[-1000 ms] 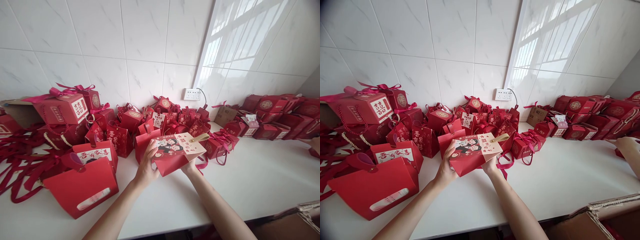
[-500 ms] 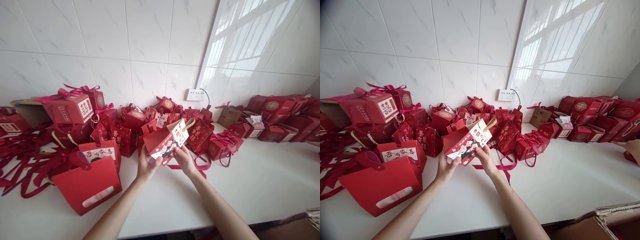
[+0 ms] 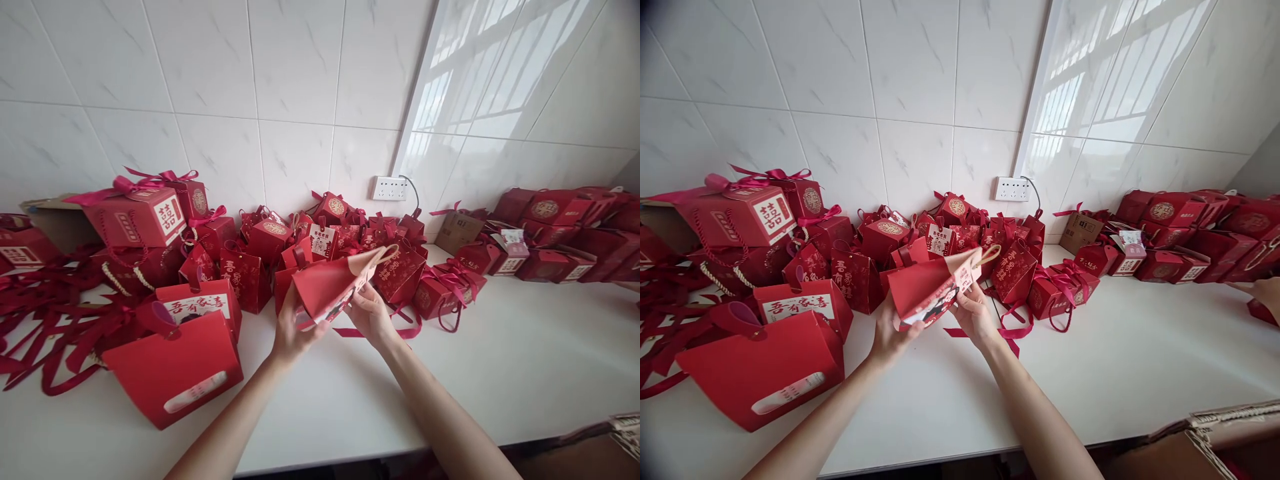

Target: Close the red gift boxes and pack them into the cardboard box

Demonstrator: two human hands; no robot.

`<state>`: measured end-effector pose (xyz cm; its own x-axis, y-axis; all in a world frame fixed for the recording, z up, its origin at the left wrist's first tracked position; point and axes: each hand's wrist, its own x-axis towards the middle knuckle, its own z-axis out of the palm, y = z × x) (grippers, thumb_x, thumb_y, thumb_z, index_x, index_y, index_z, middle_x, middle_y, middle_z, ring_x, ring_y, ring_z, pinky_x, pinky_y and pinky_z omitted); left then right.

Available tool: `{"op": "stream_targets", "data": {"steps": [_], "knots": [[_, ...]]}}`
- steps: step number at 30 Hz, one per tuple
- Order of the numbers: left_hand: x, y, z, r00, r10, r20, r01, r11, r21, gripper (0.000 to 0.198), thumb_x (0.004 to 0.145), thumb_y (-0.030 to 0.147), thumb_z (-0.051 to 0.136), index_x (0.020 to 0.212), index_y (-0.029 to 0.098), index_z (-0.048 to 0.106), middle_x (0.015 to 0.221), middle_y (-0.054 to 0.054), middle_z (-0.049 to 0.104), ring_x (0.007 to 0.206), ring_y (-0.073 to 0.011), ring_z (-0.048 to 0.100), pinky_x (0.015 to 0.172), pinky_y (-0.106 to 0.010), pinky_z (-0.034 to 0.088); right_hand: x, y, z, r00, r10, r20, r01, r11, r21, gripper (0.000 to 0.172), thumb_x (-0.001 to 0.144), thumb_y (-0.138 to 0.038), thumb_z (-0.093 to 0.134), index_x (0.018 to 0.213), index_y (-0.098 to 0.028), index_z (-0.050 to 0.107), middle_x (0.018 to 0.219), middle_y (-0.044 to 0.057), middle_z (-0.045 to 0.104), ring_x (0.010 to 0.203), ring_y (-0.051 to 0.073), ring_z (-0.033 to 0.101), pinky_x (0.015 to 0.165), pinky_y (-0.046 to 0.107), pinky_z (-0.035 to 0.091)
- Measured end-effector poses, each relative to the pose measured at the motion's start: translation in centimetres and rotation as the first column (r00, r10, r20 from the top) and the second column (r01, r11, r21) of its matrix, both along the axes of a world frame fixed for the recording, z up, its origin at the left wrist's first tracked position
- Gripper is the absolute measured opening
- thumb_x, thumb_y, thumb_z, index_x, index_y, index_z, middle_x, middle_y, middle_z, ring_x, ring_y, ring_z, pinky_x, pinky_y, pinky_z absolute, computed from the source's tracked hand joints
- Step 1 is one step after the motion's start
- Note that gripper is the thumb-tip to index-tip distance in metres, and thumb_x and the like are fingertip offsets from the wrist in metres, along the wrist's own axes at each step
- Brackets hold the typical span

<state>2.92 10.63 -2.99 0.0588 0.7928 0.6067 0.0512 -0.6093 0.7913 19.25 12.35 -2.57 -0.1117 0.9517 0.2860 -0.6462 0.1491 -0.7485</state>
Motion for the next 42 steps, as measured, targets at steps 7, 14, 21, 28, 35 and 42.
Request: {"op": "stream_targets", "data": {"steps": [7,14,21,28,35,42], "knots": [[-0.2,0.4,-1.5,0.984,-0.044,-0.174,0.087,0.965,0.246,0.097,0.068,0.031,0.070,0.141,0.041,0.008,0.144,-0.008,0.033,0.127,-0.0318,0.040,0.090,-0.048,0.049,0.1,0.1,0.4,0.996,-0.001,-0.093,-0.001,1.000,-0.017,0.045,0.060,-0.014,0.073,0.100,-0.028,0.058,0.109,0.000,0.066,0.103,0.022,0.060,0.091,0.041,0.048],[0.4,0.7,-1.9,0.997,-0.068,-0.023,0.071,0.987,0.145,0.083,0.067,0.027,0.070,0.138,0.031,0.026,0.136,-0.012,0.040,0.114,-0.0285,0.052,0.085,-0.042,0.054,0.2,0.4,-0.6,0.984,0.096,-0.147,-0.110,0.990,-0.087,0.031,0.060,-0.004,0.066,0.084,-0.022,0.063,0.083,-0.004,0.070,0.079,0.013,0.065,0.076,0.026,0.056],[0.3,1.0,-2.2,0.989,0.055,-0.140,-0.021,0.971,0.236,0.086,0.065,0.043,0.073,0.137,0.030,0.027,0.126,-0.012,0.046,0.111,-0.0301,0.051,0.078,-0.039,0.055,-0.2,0.6,-0.8,0.975,0.110,-0.195,-0.136,0.982,-0.128,0.031,0.060,-0.005,0.064,0.087,-0.020,0.064,0.083,-0.002,0.071,0.076,0.013,0.066,0.070,0.023,0.058],[0.2,0.6,-1.7,0.971,0.087,-0.222,-0.040,0.977,0.208,0.089,0.070,0.042,0.067,0.141,0.026,0.018,0.122,-0.013,0.048,0.108,-0.0281,0.052,0.082,-0.039,0.052,-0.2,0.4,-0.7,0.983,0.100,-0.153,-0.121,0.983,-0.135,0.023,0.062,-0.008,0.063,0.080,-0.022,0.064,0.076,-0.003,0.069,0.068,0.014,0.064,0.064,0.026,0.058],[0.3,0.2,-1.2,0.986,0.008,-0.164,0.005,0.997,0.079,0.091,0.070,0.039,0.065,0.143,0.025,0.013,0.131,-0.014,0.045,0.115,-0.0301,0.050,0.090,-0.046,0.047,0.0,0.3,-0.6,0.988,0.078,-0.135,-0.094,0.989,-0.116,0.023,0.061,-0.008,0.066,0.077,-0.023,0.062,0.074,-0.005,0.067,0.067,0.012,0.062,0.070,0.028,0.057],[0.2,0.1,-0.7,0.996,-0.089,-0.020,0.088,0.995,-0.036,0.079,0.078,0.044,0.055,0.142,0.020,0.016,0.132,-0.014,0.048,0.120,-0.0293,0.049,0.093,-0.043,0.046,0.3,-0.4,0.0,0.989,0.137,-0.057,-0.142,0.985,-0.098,0.027,0.063,-0.025,0.073,0.087,-0.026,0.062,0.094,-0.002,0.068,0.086,0.017,0.064,0.079,0.034,0.054]]}}
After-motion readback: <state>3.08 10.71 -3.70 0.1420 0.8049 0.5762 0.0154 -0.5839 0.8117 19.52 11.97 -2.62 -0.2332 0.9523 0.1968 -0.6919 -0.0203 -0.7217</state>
